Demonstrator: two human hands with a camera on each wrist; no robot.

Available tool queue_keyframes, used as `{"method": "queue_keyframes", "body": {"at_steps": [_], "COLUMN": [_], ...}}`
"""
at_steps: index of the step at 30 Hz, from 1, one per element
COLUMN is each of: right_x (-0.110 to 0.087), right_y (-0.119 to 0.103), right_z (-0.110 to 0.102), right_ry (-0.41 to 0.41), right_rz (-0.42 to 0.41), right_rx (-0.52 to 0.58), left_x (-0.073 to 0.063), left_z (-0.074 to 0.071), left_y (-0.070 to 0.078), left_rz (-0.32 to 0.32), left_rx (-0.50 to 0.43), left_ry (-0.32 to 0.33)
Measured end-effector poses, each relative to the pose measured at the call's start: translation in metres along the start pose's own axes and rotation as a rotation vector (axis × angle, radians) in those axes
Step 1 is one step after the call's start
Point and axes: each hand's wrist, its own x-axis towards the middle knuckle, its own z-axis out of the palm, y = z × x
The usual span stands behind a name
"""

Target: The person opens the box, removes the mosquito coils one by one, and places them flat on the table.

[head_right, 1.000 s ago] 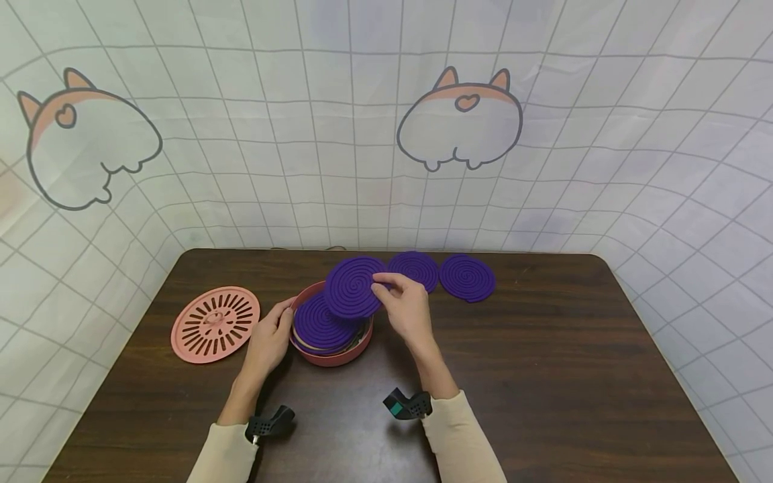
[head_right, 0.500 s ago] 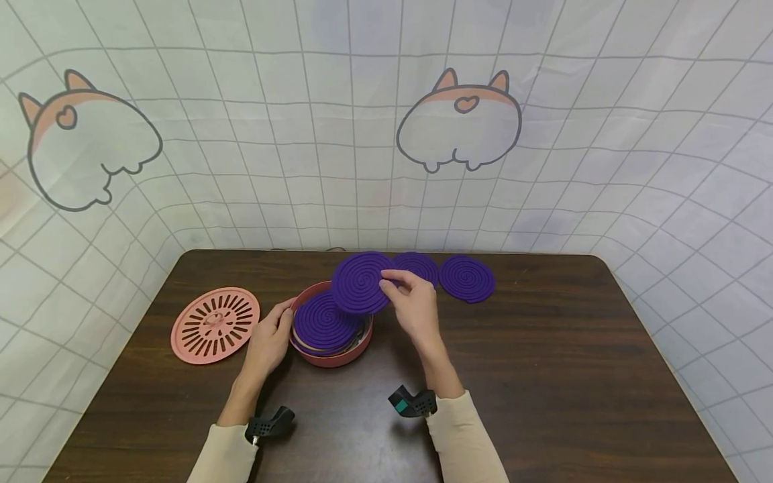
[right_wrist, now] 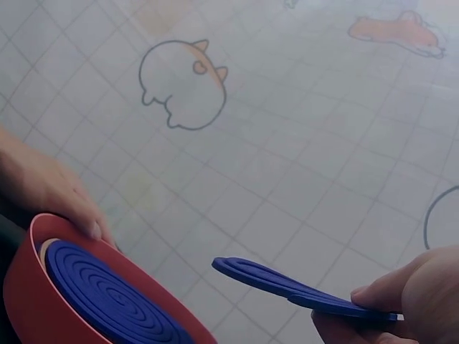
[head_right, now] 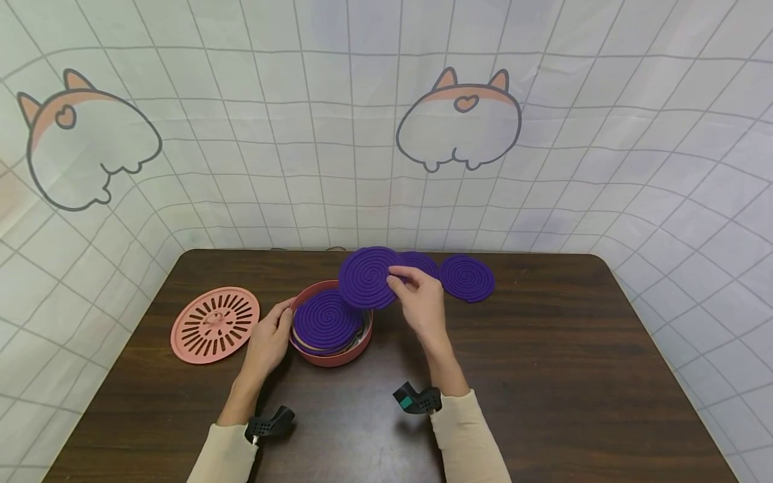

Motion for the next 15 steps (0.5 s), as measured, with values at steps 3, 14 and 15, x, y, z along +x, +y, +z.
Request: {"method": "queue_keyframes", "body": {"at_steps": [3, 14, 15], "right_x": [0.0009, 0.0003, 0.0004], "right_y": [0.0001, -0.003, -0.0025], "right_z": [-0.0015, -0.0059, -0.0063], "right_ry": [0.01, 0.021, 0.023], "right_rz": [0.001, 0.008, 0.009], "right_rx": [0.0, -0.03, -0.031], "left_x": [-0.0001, -0.0002, -0.0003], "left_z": [0.0, 0.0003, 0.0006], "left_y": [0.0002, -0.0004, -0.0006], "left_rz": [0.003, -0.003, -0.003], "left_rx": [0.002, -0.002, -0.002], "left_ry": [0.002, 0.001, 0.001]}}
